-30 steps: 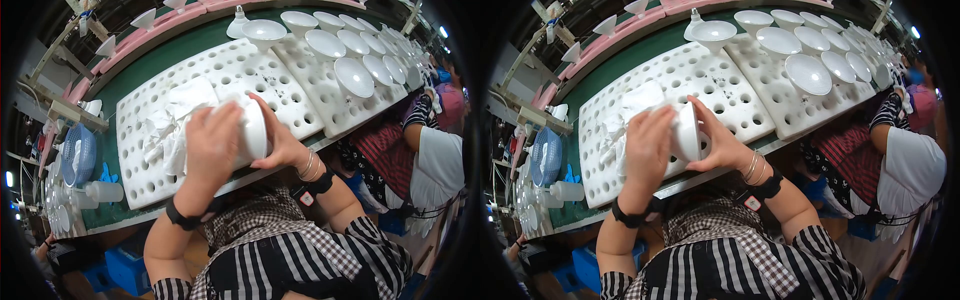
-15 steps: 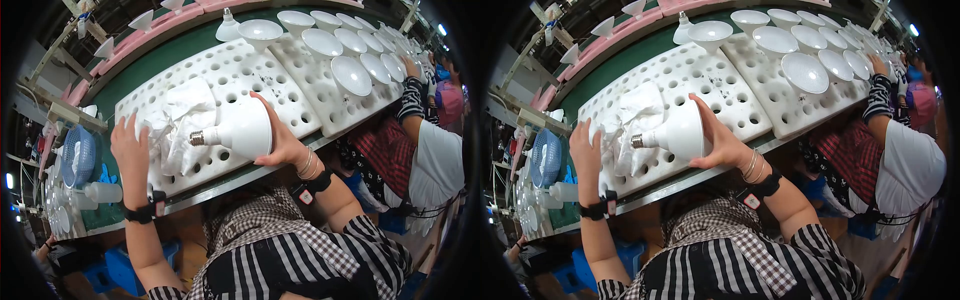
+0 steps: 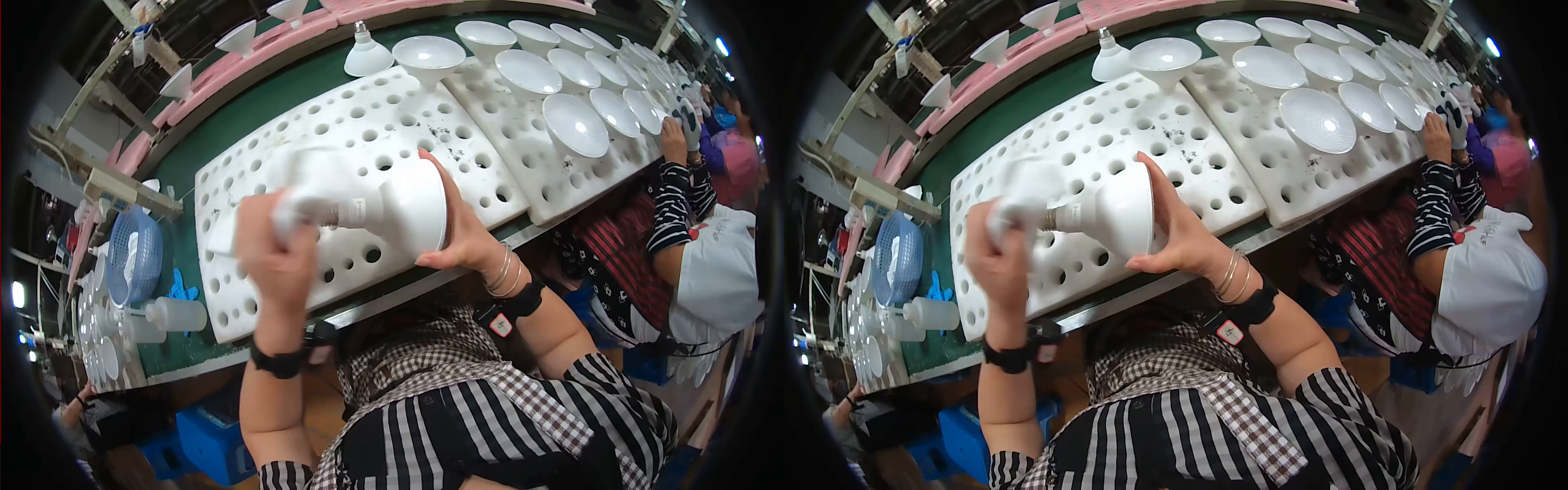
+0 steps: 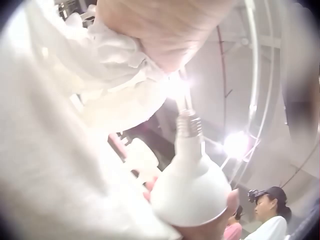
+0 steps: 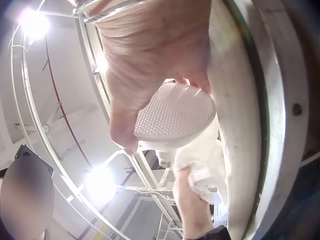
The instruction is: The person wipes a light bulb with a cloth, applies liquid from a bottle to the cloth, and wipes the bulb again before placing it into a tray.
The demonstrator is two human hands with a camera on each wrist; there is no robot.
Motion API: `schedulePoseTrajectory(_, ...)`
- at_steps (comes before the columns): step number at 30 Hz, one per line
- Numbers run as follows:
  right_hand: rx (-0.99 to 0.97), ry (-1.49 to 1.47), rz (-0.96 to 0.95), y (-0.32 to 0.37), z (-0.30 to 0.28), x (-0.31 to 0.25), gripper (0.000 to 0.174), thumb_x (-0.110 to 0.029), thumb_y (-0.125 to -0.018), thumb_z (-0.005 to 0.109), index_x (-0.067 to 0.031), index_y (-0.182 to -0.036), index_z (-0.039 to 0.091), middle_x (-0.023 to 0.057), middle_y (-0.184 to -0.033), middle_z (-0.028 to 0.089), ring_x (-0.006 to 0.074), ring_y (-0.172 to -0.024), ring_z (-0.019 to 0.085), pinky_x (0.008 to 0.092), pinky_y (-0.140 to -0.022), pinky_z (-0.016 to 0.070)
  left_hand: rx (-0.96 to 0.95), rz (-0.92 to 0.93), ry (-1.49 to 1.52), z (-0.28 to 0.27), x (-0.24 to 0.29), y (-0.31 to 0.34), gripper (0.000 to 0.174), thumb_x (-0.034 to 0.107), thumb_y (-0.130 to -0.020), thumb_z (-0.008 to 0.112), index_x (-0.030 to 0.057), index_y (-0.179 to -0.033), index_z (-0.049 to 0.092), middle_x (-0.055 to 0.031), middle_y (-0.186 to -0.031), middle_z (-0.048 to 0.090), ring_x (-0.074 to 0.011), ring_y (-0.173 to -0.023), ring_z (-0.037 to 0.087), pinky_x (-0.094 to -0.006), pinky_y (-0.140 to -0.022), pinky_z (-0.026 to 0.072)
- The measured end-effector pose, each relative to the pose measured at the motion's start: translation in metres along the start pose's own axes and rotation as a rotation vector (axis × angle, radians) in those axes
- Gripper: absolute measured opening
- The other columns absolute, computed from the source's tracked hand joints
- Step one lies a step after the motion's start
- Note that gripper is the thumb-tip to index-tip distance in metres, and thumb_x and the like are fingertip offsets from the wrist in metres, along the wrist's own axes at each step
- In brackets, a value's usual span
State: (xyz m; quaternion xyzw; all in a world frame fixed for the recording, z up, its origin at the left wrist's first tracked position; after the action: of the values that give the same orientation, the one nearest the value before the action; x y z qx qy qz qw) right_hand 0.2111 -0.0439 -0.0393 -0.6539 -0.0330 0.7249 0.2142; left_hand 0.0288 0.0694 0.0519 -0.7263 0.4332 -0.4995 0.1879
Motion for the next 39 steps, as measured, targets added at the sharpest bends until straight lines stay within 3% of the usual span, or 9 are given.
schedulePoseTrajectory(7, 0.036, -0.131, 0.084, 0.0, -0.002, 0.0, 0.131, -0.02, -0.055, 0.091, -0.0083, -0.155, 0.007, 0.0132, -0.149, 0.032, 0.0245, -0.136, 0.037, 0.0385, -0.114, 0.0297, -0.143, 0.406, -0.299, 0.075, 0.039, 0.004, 0.034, 0.032, -0.087, 0.061, 0.0045, -0.107, 0.066, -0.0129, -0.089, 0.064, -0.0298, -0.081, 0.061, -0.0416, -0.079, 0.043)
schedulePoseTrajectory(10, -0.023, 0.038, 0.065, -0.004, 0.003, 0.011, 0.13, -0.018, -0.055, 0.09, -0.0095, -0.155, 0.007, 0.0147, -0.148, 0.032, 0.0259, -0.136, 0.036, 0.0401, -0.114, 0.029, -0.204, 0.209, -0.409, 0.066, -0.009, 0.001, 0.032, 0.034, -0.093, 0.056, 0.0039, -0.093, 0.067, -0.0118, -0.074, 0.063, -0.0277, -0.064, 0.06, -0.0391, -0.066, 0.0449)
schedulePoseTrajectory(12, -0.035, 0.057, 0.067, 0.0, 0.007, 0.013, 0.13, -0.017, -0.055, 0.089, -0.0097, -0.155, 0.007, 0.0147, -0.148, 0.032, 0.0262, -0.136, 0.036, 0.0407, -0.114, 0.0288, -0.172, -0.548, -0.056, 0.057, -0.075, 0.013, 0.037, 0.036, -0.097, 0.052, 0.0048, -0.082, 0.065, -0.0085, -0.063, 0.058, -0.023, -0.051, 0.054, -0.0362, -0.054, 0.0438)
schedulePoseTrajectory(17, 0.064, 0.22, -0.193, 0.023, 0.003, 0.001, 0.132, -0.019, -0.054, 0.091, -0.0061, -0.154, 0.005, 0.016, -0.153, 0.024, 0.0269, -0.139, 0.033, 0.0429, -0.113, 0.0299, 0.182, -0.729, 0.727, 0.03, -0.114, 0.02, 0.039, 0.034, -0.098, 0.053, -0.0019, -0.087, 0.063, -0.0037, -0.066, 0.058, -0.014, -0.059, 0.055, -0.0346, -0.058, 0.0477)
schedulePoseTrajectory(23, 0.111, 0.321, -0.311, 0.028, 0.003, 0.002, 0.135, -0.023, -0.055, 0.092, -0.006, -0.153, 0.002, 0.0212, -0.155, 0.017, 0.0303, -0.14, 0.03, 0.0443, -0.113, 0.0291, -0.031, -0.031, -0.357, 0.014, -0.034, 0.019, 0.053, 0.032, -0.092, 0.063, -0.0035, -0.13, 0.053, -0.0222, -0.124, 0.057, -0.0369, -0.115, 0.052, -0.0416, -0.102, 0.039)
schedulePoseTrajectory(25, 0.107, 0.349, -0.321, 0.026, 0.004, 0.003, 0.135, -0.024, -0.055, 0.092, -0.0063, -0.153, 0.001, 0.0225, -0.155, 0.017, 0.0318, -0.14, 0.03, 0.0446, -0.114, 0.0289, -0.022, 0.107, -0.398, 0.016, -0.011, 0.026, 0.056, 0.024, -0.088, 0.07, -0.002, -0.133, 0.05, -0.0161, -0.114, 0.061, -0.0287, -0.104, 0.059, -0.0382, -0.091, 0.0471)
schedulePoseTrajectory(28, 0.112, 0.353, -0.331, 0.029, 0.004, 0.007, 0.135, -0.026, -0.054, 0.092, -0.0061, -0.153, 0.003, 0.0232, -0.155, 0.017, 0.0334, -0.14, 0.03, 0.0455, -0.113, 0.0292, -0.237, -0.746, 0.789, 0.06, -0.031, 0.05, 0.064, 0.012, -0.079, 0.079, 0.0027, -0.134, 0.047, -0.0028, -0.097, 0.058, -0.0064, -0.075, 0.057, -0.0199, -0.061, 0.0454)
schedulePoseTrajectory(36, 0.11, 0.467, -0.382, 0.03, 0.007, 0.006, 0.131, -0.03, -0.055, 0.092, -0.006, -0.153, 0.009, 0.0217, -0.153, 0.021, 0.034, -0.141, 0.028, 0.0469, -0.113, 0.0301, -0.163, -0.842, 0.577, 0.071, -0.049, 0.046, 0.015, 0.017, -0.091, 0.063, 0.0035, -0.093, 0.057, 0.0033, -0.065, 0.052, -0.0029, -0.06, 0.047, -0.0195, -0.051, 0.0353)
schedulePoseTrajectory(39, 0.114, 0.235, -0.185, 0.024, 0.003, 0.006, 0.133, -0.032, -0.055, 0.092, -0.0065, -0.154, 0.006, 0.0187, -0.154, 0.022, 0.0306, -0.142, 0.027, 0.0463, -0.113, 0.0298, -0.114, -0.718, 0.5, 0.07, -0.053, 0.039, 0.032, 0.024, -0.101, 0.049, 0.0025, -0.079, 0.06, 0.0046, -0.061, 0.048, -0.0013, -0.051, 0.039, -0.0192, -0.044, 0.0287)
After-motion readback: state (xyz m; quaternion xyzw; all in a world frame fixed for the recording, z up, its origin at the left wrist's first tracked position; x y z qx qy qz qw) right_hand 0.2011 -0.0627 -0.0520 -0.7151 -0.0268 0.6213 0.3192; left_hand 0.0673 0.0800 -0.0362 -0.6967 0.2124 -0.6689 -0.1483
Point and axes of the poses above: each hand's wrist, its own y-axis away from the middle knuckle, its own z-axis out of the palm, x = y × z, the point moved 7 cm from there along -y, towards the middle knuckle
